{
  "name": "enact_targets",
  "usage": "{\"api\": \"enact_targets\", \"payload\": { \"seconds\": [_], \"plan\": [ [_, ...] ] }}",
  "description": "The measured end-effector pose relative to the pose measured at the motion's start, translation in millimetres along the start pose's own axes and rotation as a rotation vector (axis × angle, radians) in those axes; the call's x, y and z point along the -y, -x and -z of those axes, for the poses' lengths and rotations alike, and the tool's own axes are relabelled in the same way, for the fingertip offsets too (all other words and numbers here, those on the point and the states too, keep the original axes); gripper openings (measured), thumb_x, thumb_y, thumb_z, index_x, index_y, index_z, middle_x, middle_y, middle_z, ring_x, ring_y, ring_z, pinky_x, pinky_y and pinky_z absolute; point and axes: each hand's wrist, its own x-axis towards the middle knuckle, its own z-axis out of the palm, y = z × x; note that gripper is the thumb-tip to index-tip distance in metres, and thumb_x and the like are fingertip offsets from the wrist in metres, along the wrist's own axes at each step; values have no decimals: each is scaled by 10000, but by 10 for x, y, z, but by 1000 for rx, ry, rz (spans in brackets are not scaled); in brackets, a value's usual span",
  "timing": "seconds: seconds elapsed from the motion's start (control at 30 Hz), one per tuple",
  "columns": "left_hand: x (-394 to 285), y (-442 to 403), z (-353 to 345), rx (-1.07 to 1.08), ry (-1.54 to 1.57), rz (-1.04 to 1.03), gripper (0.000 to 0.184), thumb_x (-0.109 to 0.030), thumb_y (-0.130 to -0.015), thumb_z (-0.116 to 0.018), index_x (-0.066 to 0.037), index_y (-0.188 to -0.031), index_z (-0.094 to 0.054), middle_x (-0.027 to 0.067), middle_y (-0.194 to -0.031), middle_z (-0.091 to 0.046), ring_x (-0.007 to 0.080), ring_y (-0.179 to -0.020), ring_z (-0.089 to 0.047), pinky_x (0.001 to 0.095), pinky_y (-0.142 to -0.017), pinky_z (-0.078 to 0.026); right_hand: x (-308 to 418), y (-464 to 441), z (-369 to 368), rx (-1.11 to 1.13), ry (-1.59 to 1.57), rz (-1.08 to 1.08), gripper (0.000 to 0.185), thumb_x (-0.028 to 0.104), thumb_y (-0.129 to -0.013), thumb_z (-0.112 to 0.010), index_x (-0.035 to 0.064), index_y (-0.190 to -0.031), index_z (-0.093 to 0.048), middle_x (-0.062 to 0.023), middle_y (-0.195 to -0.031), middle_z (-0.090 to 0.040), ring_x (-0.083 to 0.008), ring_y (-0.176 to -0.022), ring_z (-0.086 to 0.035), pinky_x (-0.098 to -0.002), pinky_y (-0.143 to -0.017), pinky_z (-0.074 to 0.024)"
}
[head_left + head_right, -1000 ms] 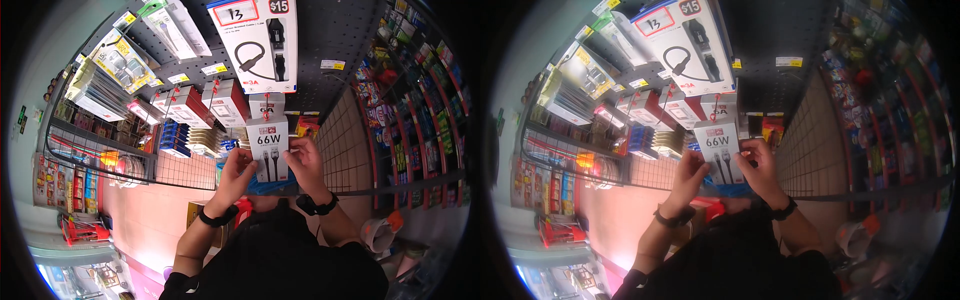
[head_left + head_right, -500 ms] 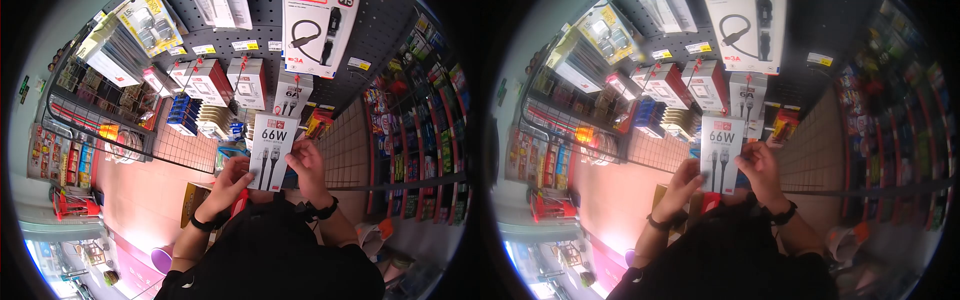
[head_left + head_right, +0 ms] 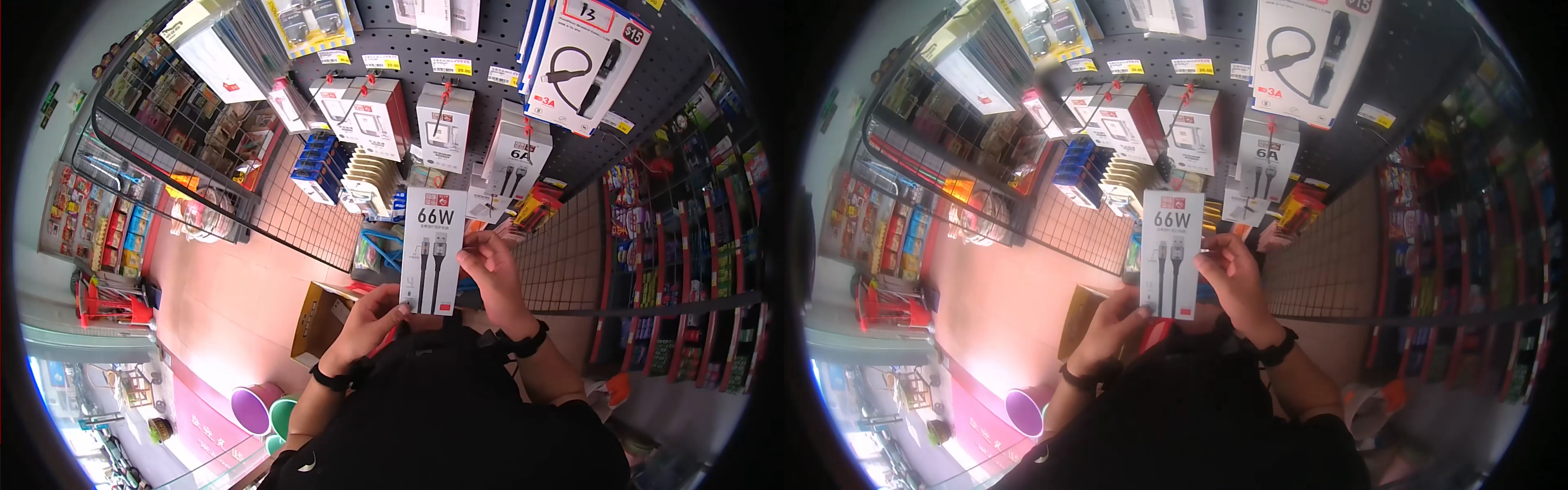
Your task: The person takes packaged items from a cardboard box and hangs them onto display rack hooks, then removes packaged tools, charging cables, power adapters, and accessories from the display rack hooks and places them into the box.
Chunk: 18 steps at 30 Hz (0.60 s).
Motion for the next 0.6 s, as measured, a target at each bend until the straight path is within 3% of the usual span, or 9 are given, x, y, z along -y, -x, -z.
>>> {"api": "enact_targets", "payload": {
  "seconds": [0.6],
  "plan": [
    [35,53,136,3,39,-11,337,-140,-970,-602,12,-1259,-516,90,-1132,-638,141,-1056,-584,291,-941,-460,-31,-23,-61,26,23,4,198,50,-920,-603,35,-1090,-502,-44,-1033,-617,-88,-937,-581,-233,-783,-473]
  ]
}}
